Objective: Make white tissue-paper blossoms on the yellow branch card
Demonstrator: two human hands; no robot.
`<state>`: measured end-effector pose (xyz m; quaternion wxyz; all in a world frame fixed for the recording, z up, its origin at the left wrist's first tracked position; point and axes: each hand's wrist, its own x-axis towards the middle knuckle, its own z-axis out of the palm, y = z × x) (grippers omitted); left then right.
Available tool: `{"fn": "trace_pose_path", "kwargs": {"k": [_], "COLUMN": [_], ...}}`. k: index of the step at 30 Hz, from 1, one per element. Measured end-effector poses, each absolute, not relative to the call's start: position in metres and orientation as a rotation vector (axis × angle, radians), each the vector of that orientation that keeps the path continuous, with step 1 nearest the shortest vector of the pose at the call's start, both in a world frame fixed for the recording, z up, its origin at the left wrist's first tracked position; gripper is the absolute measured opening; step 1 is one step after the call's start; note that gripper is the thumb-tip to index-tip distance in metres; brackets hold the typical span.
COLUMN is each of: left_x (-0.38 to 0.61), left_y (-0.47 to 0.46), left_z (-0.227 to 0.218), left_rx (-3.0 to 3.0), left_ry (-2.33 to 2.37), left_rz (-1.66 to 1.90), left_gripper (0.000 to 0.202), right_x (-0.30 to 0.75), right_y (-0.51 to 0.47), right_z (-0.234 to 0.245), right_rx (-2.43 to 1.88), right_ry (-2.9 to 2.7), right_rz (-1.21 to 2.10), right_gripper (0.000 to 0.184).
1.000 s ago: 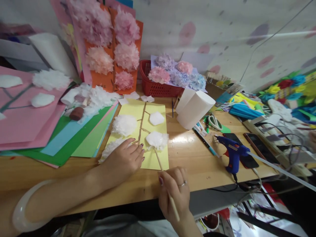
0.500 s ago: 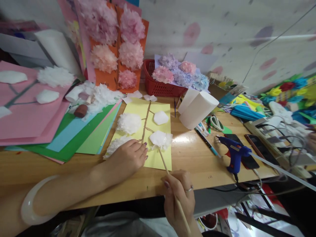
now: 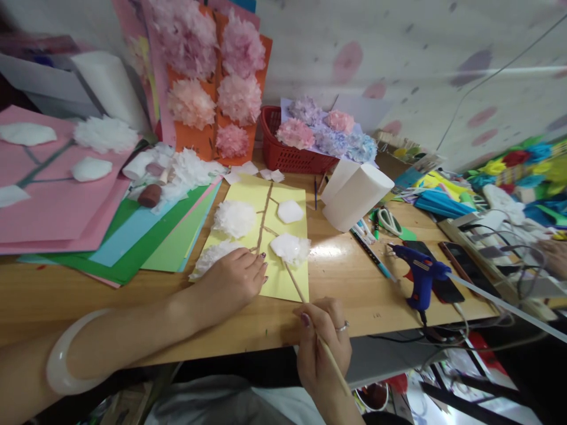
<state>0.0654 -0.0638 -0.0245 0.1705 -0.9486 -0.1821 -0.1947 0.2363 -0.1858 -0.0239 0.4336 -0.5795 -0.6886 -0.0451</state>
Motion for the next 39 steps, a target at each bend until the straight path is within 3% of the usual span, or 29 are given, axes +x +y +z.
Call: {"fn": "trace_pose_path", "kwargs": {"k": [12,25,31,39], "left_x": [0.065,0.064,0.066,0.066], "left_y": [-0.064,-0.066,-0.064,-0.063], "left_z": [-0.021,-0.023,-0.027,-0.025], "left_rx": [-2.695,-2.685,-2.692,-2.690], "left_ry": [-0.486,-0.482,-0.480,-0.466], "left_rz": [-0.458,-0.623,-0.693,-0.805], "left_gripper": [0.026,0.020,0.019,0.026], "right_x": [0.222,0.235,0.240,0.251], "right_y": [-0.168,-0.201,-0.210,-0.203], "right_z": [-0.022,-0.030,-0.027,-0.032], "right_rx": [-1.357,-1.372,-1.168,-1.280], "right_ry": [-1.887,-1.634,-1.669,-1.479], "right_rz": [-0.324,-0.115,-0.085,-0.084], "right_gripper": [0.020,0.022,0.018,0.017]}}
